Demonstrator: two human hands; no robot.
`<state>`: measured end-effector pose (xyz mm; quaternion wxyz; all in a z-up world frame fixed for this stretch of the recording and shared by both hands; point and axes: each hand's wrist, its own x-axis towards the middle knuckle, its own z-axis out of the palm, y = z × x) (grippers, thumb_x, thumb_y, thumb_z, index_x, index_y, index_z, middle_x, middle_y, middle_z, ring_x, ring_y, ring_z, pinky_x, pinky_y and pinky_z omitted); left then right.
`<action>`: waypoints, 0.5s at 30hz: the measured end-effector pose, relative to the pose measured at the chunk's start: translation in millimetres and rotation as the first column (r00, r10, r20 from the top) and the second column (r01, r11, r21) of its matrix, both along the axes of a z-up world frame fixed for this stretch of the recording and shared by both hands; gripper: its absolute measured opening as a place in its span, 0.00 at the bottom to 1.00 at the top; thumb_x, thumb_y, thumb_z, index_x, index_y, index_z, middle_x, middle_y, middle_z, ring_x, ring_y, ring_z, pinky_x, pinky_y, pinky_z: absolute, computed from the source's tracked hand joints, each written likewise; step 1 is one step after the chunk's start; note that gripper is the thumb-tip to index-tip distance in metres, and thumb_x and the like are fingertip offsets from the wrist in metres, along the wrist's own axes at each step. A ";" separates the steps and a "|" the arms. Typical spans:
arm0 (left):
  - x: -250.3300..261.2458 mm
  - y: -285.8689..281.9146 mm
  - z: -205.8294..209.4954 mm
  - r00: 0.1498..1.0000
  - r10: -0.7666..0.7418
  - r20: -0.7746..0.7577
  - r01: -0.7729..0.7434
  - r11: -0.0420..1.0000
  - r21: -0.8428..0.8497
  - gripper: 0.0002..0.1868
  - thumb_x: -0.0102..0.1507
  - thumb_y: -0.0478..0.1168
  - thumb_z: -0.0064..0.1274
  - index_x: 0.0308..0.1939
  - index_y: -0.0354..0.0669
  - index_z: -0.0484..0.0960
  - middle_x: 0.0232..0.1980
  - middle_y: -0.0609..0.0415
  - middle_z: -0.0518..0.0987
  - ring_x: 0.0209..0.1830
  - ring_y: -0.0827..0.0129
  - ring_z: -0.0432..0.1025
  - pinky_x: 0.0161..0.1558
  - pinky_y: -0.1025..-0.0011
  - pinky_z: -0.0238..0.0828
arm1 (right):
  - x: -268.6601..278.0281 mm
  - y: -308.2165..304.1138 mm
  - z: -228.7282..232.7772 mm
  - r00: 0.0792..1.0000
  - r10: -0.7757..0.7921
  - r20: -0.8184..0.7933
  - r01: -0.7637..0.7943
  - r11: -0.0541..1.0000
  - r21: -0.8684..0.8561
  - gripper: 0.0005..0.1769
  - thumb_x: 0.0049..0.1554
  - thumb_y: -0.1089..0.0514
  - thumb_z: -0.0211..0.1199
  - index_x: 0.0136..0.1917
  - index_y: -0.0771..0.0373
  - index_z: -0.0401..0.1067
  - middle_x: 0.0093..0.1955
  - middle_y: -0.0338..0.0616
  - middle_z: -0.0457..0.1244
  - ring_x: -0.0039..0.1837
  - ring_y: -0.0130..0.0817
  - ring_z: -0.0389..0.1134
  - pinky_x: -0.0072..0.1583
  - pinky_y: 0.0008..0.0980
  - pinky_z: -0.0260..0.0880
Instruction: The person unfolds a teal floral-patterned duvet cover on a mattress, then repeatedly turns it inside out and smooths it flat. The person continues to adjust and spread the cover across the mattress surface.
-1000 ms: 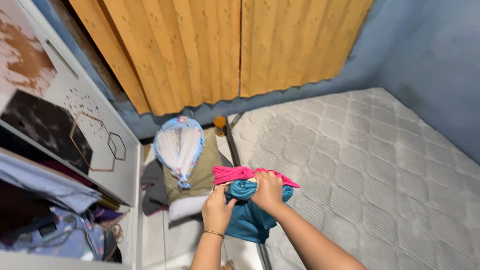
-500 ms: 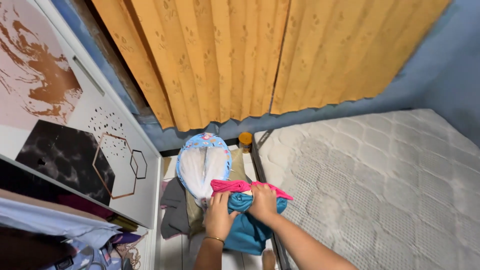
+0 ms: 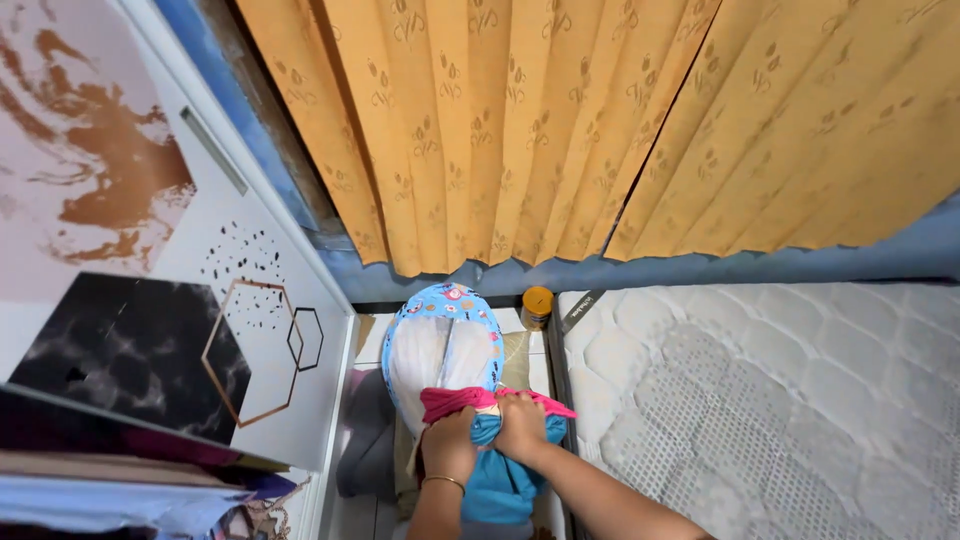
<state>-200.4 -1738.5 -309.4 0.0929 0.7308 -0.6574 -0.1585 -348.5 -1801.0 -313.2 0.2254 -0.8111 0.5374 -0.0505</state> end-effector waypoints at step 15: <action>76.1 -68.6 -32.0 0.970 0.117 -0.214 -0.033 0.932 0.360 0.16 0.63 0.43 0.58 0.53 0.56 0.73 0.48 0.46 0.83 0.52 0.44 0.77 0.49 0.51 0.73 | 67.7 -53.7 -45.2 0.991 0.131 -0.039 -0.126 0.986 0.112 0.53 0.45 0.34 0.76 0.78 0.39 0.57 0.82 0.49 0.43 0.82 0.50 0.44 0.72 0.69 0.34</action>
